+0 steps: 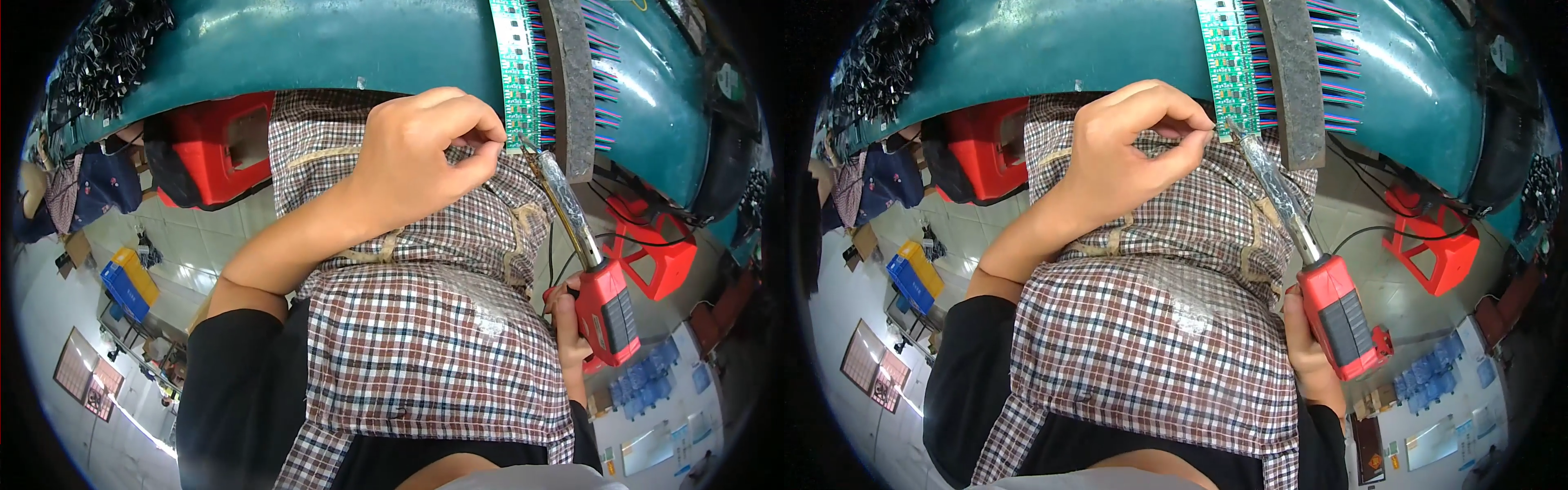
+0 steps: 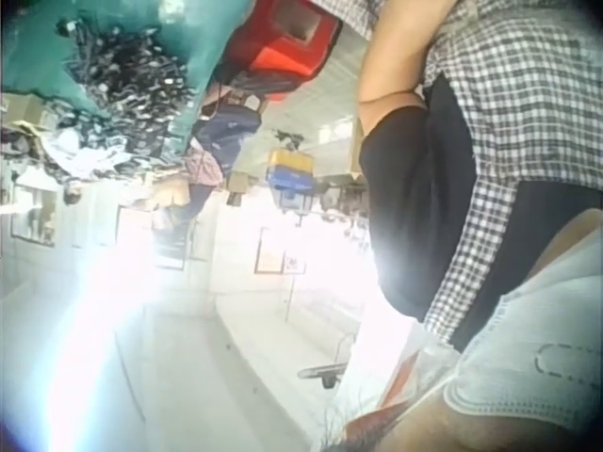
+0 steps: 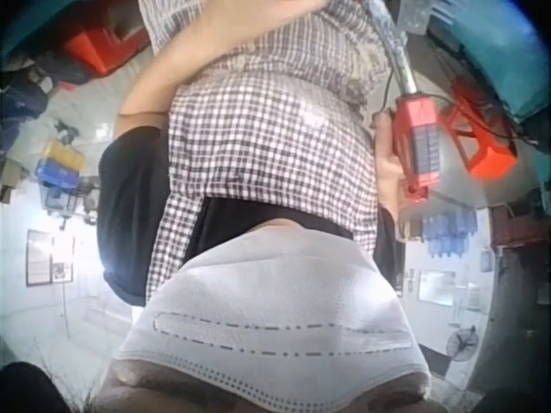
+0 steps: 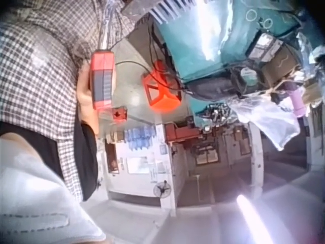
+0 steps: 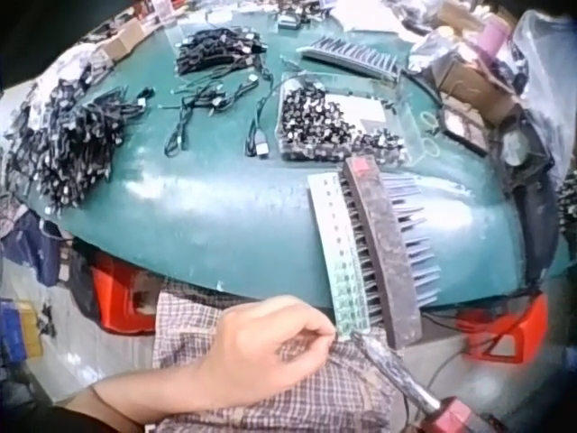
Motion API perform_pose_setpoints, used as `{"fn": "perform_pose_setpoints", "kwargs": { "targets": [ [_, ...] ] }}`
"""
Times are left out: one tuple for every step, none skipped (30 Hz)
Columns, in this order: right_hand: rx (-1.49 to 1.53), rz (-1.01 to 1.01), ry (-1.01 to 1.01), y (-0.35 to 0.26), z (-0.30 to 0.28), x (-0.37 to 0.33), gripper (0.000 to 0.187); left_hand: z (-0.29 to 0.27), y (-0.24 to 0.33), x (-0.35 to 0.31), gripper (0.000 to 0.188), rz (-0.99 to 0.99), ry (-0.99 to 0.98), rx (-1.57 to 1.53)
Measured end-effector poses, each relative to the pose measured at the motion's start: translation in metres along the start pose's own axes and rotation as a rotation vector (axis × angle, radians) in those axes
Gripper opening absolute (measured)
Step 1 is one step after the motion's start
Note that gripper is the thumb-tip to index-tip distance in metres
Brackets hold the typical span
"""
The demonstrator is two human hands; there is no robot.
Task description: Soldering wires onto a circuit board assembly at a factory workbench.
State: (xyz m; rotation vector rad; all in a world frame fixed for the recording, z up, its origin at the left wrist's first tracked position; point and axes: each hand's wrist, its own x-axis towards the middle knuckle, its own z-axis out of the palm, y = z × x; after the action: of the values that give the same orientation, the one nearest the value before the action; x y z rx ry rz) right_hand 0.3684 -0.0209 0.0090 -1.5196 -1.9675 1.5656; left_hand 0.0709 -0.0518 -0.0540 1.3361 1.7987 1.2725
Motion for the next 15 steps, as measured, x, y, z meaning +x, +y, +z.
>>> {"fn": "perform_pose_setpoints", "kwargs": {
  "targets": [
    [0.062,0.048,-0.004,-0.001,0.001,0.000,0.018,0.000,0.000,0.000,0.010,-0.001,-0.003,0.020],
    [0.063,0.051,-0.008,-0.002,0.000,0.000,0.018,0.000,0.000,0.000,0.010,-0.006,-0.004,0.021],
    [0.068,0.085,-0.020,-0.004,-0.001,0.001,0.018,0.000,0.001,0.000,0.010,-0.009,-0.004,0.026],
    [0.073,0.119,-0.030,-0.005,-0.001,0.001,0.018,0.000,0.001,0.000,0.010,-0.011,-0.004,0.029],
    [0.073,0.121,-0.031,-0.007,-0.001,0.001,0.018,0.000,0.001,0.001,0.010,-0.014,-0.005,0.029],
    [0.090,0.126,-0.029,-0.008,0.000,0.001,0.017,0.000,0.001,0.001,0.010,-0.007,0.000,0.033],
    [0.107,0.132,-0.025,-0.008,0.001,0.001,0.017,0.000,0.001,0.000,0.010,0.000,0.005,0.036],
    [0.106,0.133,-0.024,-0.007,0.002,0.002,0.017,0.000,0.002,0.000,0.010,0.000,0.005,0.035],
    [0.087,0.026,-0.057,-0.004,0.003,0.004,0.014,0.000,0.002,0.000,0.010,0.000,0.006,0.038],
    [0.073,-0.077,-0.095,-0.001,0.003,0.007,0.011,0.001,0.002,0.000,0.010,-0.005,0.005,0.046],
    [0.076,-0.073,-0.100,-0.001,0.004,0.009,0.011,0.001,0.001,0.000,0.010,-0.011,0.003,0.048],
    [0.072,-0.063,-0.090,-0.001,0.005,0.010,0.010,0.002,0.000,0.000,0.011,-0.009,0.008,0.052],
    [0.065,-0.057,-0.077,-0.003,0.006,0.010,0.008,0.002,0.000,-0.001,0.011,-0.002,0.015,0.054],
    [0.064,-0.056,-0.078,-0.005,0.005,0.008,0.008,0.002,0.000,-0.002,0.011,-0.003,0.016,0.053],
    [0.095,0.032,-0.081,-0.007,0.003,0.006,0.009,0.002,0.000,-0.002,0.011,-0.005,0.018,0.049]
  ]
}}
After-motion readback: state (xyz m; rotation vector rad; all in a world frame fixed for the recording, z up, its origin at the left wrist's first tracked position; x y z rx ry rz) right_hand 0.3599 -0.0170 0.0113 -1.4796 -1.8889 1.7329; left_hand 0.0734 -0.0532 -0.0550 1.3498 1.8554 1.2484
